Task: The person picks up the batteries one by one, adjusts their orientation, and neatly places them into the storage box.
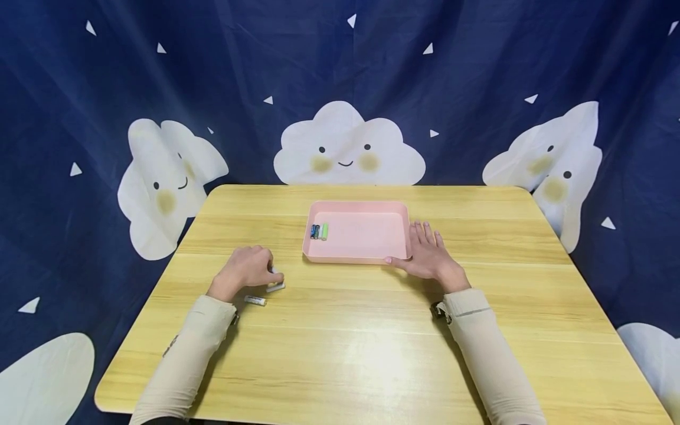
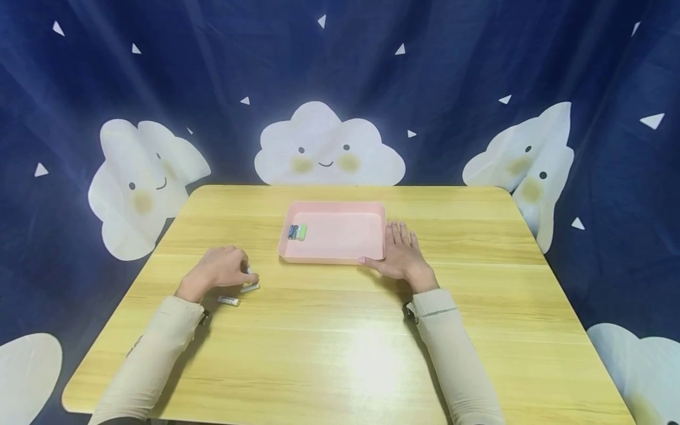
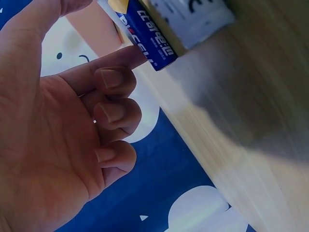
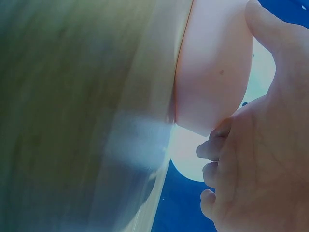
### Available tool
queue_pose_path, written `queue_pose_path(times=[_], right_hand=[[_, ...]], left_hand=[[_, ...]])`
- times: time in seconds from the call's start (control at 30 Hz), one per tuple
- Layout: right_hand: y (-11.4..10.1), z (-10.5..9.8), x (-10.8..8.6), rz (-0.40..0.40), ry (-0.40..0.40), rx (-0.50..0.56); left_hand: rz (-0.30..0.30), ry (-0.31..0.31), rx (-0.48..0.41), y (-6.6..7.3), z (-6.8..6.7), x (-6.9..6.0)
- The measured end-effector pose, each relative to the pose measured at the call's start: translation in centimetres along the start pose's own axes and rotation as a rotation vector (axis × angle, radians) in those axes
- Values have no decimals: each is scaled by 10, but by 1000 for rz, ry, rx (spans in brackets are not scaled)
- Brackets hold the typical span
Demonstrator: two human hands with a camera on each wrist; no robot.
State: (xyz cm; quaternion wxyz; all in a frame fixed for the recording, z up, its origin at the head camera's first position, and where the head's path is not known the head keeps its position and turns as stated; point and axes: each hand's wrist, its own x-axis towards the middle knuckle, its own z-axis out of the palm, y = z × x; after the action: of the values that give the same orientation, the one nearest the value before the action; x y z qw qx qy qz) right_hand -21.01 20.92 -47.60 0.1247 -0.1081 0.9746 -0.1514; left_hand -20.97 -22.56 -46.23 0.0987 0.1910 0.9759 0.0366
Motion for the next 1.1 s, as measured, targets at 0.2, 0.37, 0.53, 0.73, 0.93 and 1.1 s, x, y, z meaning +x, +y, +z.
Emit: queue_pose_path(times=[0.2,0.37,0.53,0.73,0.93,1.1], right_hand=[[1,1,0,-1,-6,-16],[2,1,1,-3,0,-14],[2,1,1,-2,-2,-16],[1,0,0,-1,-2,-8],[0,-1,0,0,-1,-2],[0,-1,0,-2,3,-8]], left_hand=[[0,-1,-10,-2,0,2],[-1,-11,-22,-4,0,3],[-6,-17,-31,-4,0,4],[-5,-23,-40,-8,0,7],[25,25,-93,-11,-4,10],[56,89,-139,-11,-9,15]])
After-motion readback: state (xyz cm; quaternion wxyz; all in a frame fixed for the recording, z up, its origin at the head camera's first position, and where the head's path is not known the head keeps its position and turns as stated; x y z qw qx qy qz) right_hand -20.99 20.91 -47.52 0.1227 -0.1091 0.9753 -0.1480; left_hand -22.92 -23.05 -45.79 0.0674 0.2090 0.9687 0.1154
